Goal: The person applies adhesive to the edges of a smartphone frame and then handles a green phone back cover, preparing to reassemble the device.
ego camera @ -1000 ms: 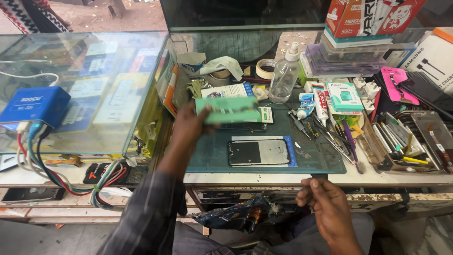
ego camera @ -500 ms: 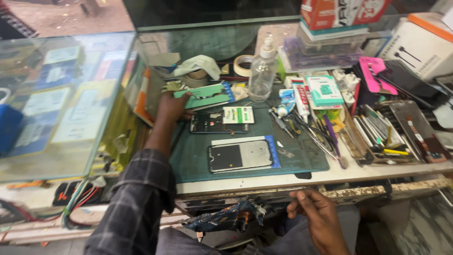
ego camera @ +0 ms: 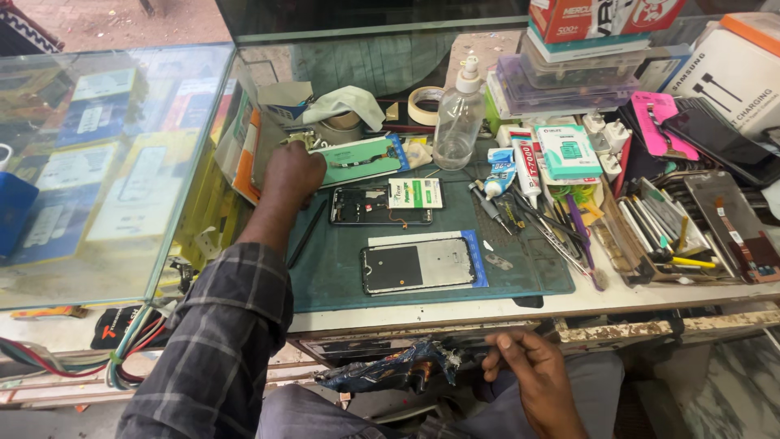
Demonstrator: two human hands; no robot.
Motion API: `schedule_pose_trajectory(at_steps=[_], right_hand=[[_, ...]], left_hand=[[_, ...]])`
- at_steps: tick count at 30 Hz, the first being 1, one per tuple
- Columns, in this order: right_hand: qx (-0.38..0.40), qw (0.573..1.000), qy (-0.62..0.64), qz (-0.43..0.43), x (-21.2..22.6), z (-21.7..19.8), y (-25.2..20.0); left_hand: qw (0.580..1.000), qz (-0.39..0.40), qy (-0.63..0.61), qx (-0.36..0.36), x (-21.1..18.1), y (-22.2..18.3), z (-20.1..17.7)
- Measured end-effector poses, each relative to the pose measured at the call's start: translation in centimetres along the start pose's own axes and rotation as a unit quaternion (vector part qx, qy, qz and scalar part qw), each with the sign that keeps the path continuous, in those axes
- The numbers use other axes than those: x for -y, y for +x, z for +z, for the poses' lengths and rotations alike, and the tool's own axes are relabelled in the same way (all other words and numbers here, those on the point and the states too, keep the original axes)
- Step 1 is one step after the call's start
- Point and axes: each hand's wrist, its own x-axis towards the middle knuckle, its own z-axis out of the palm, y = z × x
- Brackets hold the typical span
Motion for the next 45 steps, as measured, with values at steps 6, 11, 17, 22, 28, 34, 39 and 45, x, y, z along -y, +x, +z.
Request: schedule_pose_trajectory(at_steps=[6, 11, 17, 22, 28, 34, 39, 45], right_hand=[[0.004, 0.999, -0.04, 0.004, -2.6, -1.6, 0.0], [0.003, 0.997, -0.072, 0.006, -7.8, -3.8, 0.6], [0.109, 0.981, -0.133, 0.085, -14.7, -3.8, 1.7], [0.197, 0.938, -0.271, 0.09, -15.1, -2.7, 2.4], [0.215, 0.918, -0.318, 0.1, -12.8, -1.5, 2.1], [0.228, 0.909, -0.333, 0.103, -11.8, -1.0, 1.7], [0.243, 0.911, -0.314, 0.112, -11.4, -1.2, 1.5], [0.256, 0.916, -0.295, 0.089, -11.5, -1.7, 1.5]], left_hand=[[0.993, 0.068, 0.022, -0.096, -2.0, -1.6, -3.8], [0.949, 0.155, -0.158, -0.226, -2.0, -0.7, -5.9], [0.944, 0.166, -0.175, -0.223, -3.6, -1.8, -7.8], [0.91, 0.13, -0.368, -0.143, -4.5, -2.7, -9.1], [0.893, 0.127, -0.417, -0.108, -5.1, -2.9, -9.4], [0.91, 0.13, -0.385, -0.077, -6.2, -3.2, -8.2], [0.938, 0.207, -0.274, -0.048, -8.2, -3.4, -6.6], [0.95, 0.279, -0.134, -0.039, -11.1, -3.2, -4.9]])
